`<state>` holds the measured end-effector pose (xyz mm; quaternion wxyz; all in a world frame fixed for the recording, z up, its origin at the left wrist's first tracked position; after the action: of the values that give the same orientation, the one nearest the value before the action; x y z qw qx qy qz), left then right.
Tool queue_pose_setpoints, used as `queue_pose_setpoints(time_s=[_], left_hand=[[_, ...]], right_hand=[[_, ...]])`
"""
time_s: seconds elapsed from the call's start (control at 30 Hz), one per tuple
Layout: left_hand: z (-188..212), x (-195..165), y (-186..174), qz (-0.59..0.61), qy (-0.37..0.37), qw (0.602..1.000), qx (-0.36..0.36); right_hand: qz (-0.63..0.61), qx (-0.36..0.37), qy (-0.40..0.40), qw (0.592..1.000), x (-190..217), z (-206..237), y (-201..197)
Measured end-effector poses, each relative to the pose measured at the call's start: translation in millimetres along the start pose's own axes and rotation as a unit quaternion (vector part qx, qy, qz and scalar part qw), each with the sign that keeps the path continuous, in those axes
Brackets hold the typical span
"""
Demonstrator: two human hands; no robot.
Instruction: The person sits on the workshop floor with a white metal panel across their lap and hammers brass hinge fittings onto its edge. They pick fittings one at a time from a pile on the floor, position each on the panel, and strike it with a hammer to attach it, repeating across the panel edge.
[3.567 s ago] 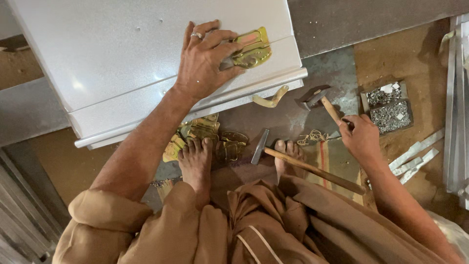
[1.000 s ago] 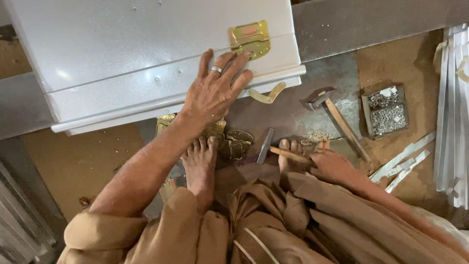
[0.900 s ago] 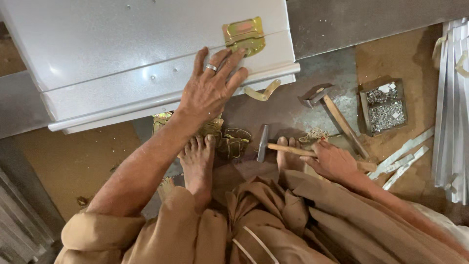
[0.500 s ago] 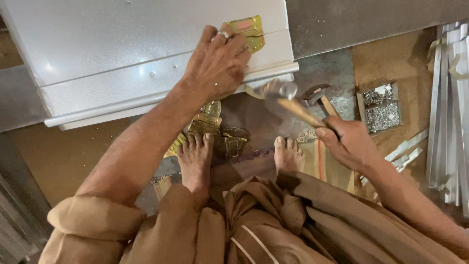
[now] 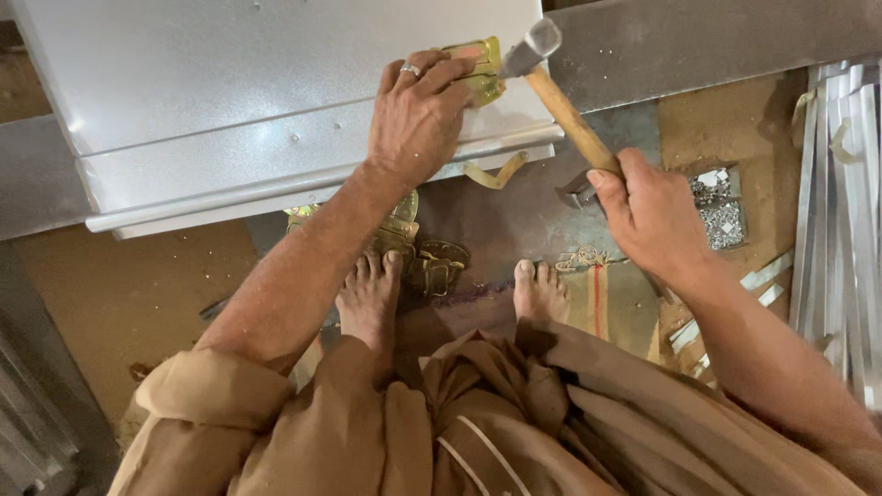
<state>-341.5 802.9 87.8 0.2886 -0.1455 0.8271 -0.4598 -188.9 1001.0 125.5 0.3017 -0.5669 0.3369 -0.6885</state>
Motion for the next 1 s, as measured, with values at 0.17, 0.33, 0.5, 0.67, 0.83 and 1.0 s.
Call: queue_pose_setpoints(time_s=[0.17,0.33,0.5,0.67,0.83,1.0], left_hand=[[3,3,4,0.014,-0.016,1.000,0.010],[1,6,9,-0.013,-0.026,0.999,0.014],[4,8,12,0.004,-0.041,0.998,0.038],[3,8,11,0.001,-0.042,0.998,0.037],[3,10,12,0.007,-0.060,0.997,0.053],[0,8,6,-0.012,-0.049,0.998,0.046]], right_hand=[[0.011,-0.013,0.006,1.000,-3,3,1],[0.029,0.003,0.001,1.000,-3,1,2],[0.035,-0.021,-0.015,0.999,5,-1,-3],[0.067,0.009,0.013,0.998,8,-3,-3],[-0.047,-0.093,-0.027,0.994,21,1,-22],[0.102,0.021,0.004,0.995,19,-3,-3]])
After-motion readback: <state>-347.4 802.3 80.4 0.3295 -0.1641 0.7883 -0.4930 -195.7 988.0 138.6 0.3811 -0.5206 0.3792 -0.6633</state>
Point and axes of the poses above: each hand's wrist, its own z-axis away from the middle knuckle, its own y-axis out of the palm, x = y × z, the point moved 8 cm from there along -z, towards the middle knuckle, and after that the axes turned 3 degrees about -z, right-handed, at the moved point
